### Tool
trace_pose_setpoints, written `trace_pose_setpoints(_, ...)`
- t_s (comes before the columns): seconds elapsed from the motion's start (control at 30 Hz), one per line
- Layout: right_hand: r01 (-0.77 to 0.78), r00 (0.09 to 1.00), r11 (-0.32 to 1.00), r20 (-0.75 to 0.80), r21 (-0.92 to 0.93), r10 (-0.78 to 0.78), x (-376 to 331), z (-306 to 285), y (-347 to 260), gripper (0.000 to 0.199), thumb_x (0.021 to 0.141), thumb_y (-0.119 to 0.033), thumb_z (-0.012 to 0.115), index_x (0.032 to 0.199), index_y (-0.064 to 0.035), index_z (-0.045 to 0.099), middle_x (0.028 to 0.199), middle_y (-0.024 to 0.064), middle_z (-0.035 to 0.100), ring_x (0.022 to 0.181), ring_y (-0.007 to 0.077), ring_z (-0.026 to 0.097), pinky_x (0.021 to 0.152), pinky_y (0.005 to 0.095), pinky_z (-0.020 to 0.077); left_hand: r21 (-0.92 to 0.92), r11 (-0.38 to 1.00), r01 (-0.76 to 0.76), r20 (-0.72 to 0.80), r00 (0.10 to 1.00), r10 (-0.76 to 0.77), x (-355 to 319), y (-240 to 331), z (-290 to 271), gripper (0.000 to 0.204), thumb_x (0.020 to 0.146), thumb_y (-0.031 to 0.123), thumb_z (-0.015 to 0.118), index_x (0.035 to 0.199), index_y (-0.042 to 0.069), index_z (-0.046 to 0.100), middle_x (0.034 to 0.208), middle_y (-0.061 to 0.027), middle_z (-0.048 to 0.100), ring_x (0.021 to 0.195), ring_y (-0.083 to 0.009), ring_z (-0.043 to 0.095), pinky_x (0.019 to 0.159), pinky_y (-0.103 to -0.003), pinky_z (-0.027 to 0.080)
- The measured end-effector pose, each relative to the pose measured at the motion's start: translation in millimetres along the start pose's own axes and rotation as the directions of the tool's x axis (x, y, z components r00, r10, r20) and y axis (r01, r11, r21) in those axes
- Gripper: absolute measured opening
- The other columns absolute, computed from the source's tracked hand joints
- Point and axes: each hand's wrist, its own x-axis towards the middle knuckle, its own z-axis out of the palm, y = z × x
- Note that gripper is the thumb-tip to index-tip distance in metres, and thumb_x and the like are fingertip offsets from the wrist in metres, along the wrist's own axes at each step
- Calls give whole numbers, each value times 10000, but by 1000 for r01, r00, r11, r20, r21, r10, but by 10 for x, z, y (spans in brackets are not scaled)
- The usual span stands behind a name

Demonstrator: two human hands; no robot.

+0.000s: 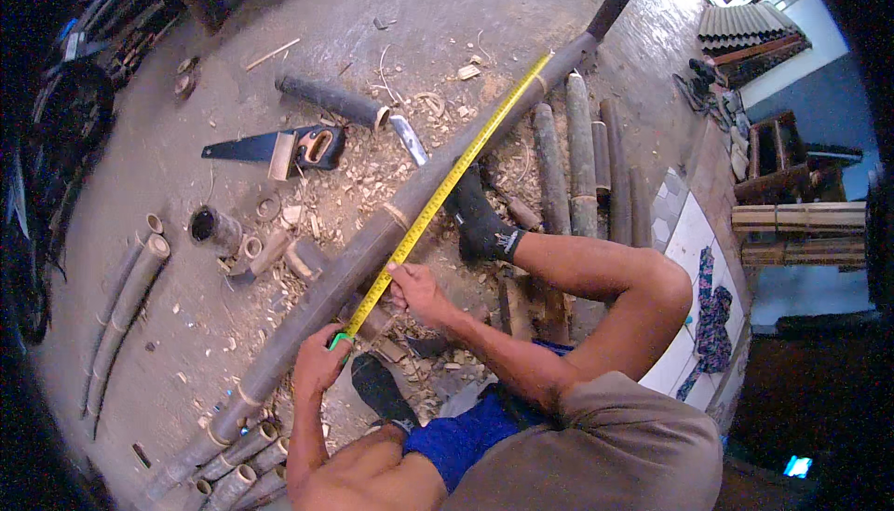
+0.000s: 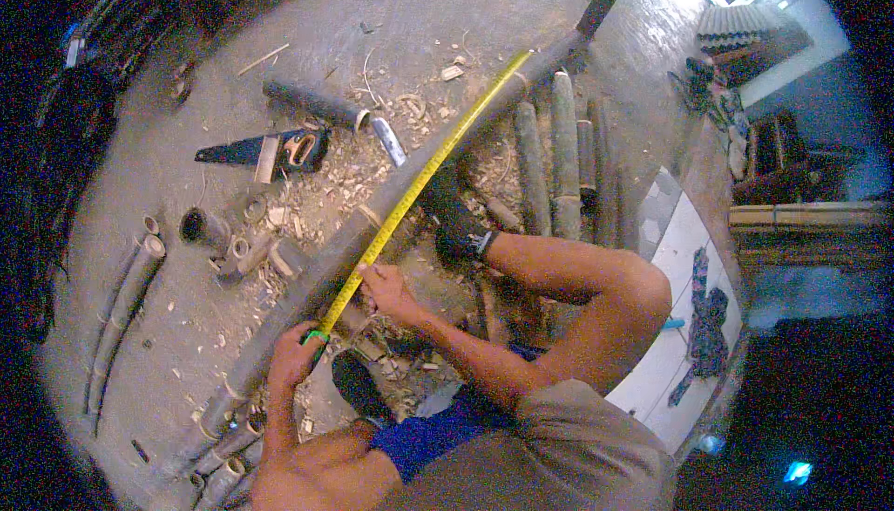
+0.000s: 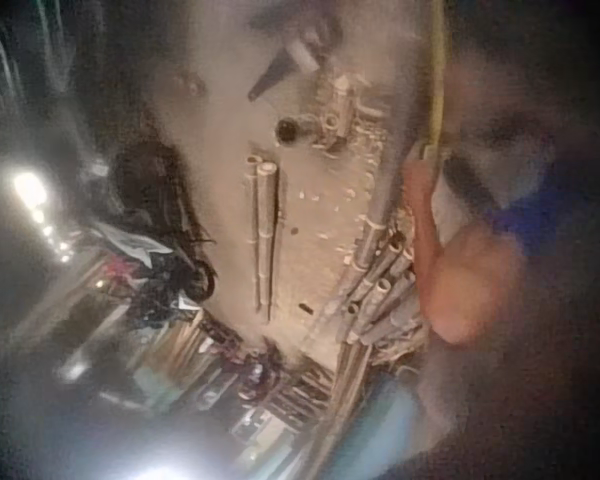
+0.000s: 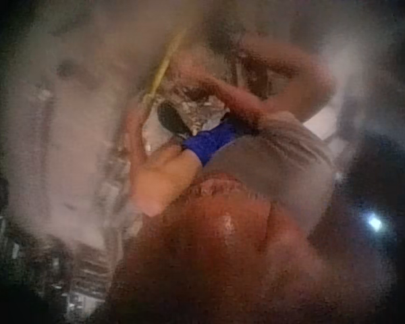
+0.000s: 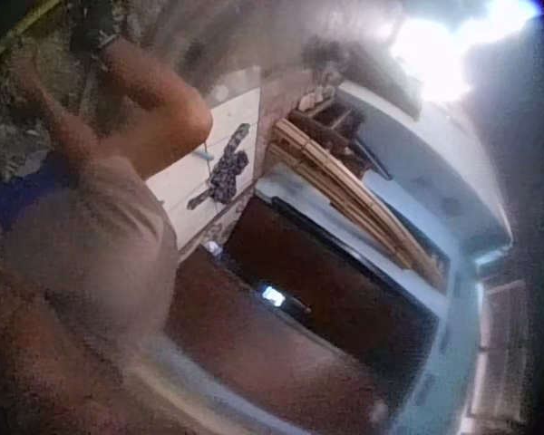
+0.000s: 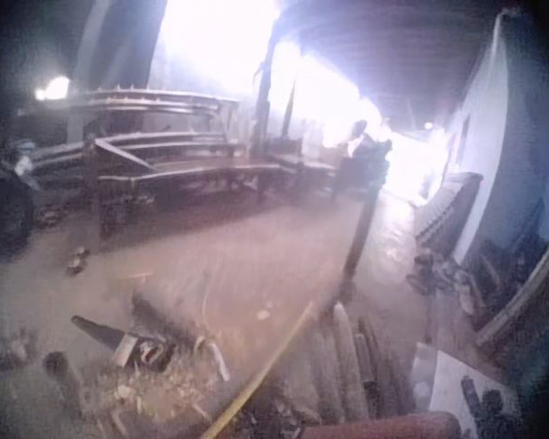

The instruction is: The person measures bamboo poles with a tape measure, marks them with a knife, and cuts them using a hand saw. The person then splits the cut sections with a machete and fits smaller bamboo pieces into the larger ones.

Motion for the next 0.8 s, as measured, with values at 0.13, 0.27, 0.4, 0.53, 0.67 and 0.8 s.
trace_pose_setpoints(0.13,147,960,989,-236,-23,-148,755,-721,-248,269,982,-279,605,861,-41,634,617,26,550,476,154,525,420,329,416,60,998,18,-8,1000,-18,-38,4,-172,487,816,343,665,1223,76,690,1094,-222,710,1016,-347,692,913,-422,514)
trace_pose_setpoints(0.27,237,894,970,-405,62,-193,1193,-1773,-1130,178,963,-224,594,871,-72,592,610,-1,495,474,135,498,415,315,405,100,995,-7,-97,995,16,-67,-465,-229,488,800,354,676,1208,86,699,1092,-221,706,1023,-363,684,902,-434,516)
trace_pose_setpoints(0.4,178,894,983,-424,38,-145,1526,-2276,-1391,177,976,-224,571,874,-80,557,600,-18,463,462,102,449,399,278,377,107,990,-95,-189,975,115,-87,-262,-221,476,792,364,677,1181,93,708,1081,-215,706,1016,-387,675,891,-449,520)
trace_pose_setpoints(0.53,174,903,967,-423,188,-80,1606,-1909,-1317,129,960,-188,567,893,-78,565,600,-35,452,466,84,443,399,265,379,181,983,19,-198,980,18,11,-77,-232,460,792,365,677,1170,106,717,1095,-211,705,1010,-393,673,888,-457,521)
trace_pose_setpoints(0.67,227,897,968,-410,106,-165,1684,-1756,-1151,147,949,-184,571,844,-81,575,616,-20,490,472,87,476,404,273,405,195,979,-64,-235,966,110,254,-9,-174,446,789,359,679,1171,134,724,1109,-210,703,1027,-386,671,893,-454,521)
trace_pose_setpoints(0.8,195,845,979,-516,56,-139,1812,-1840,-1187,151,936,-170,564,844,-56,600,617,1,507,460,113,483,397,294,415,199,976,-88,-243,961,135,416,29,-176,459,786,347,683,1205,165,721,1122,-208,701,1046,-375,668,904,-451,515)
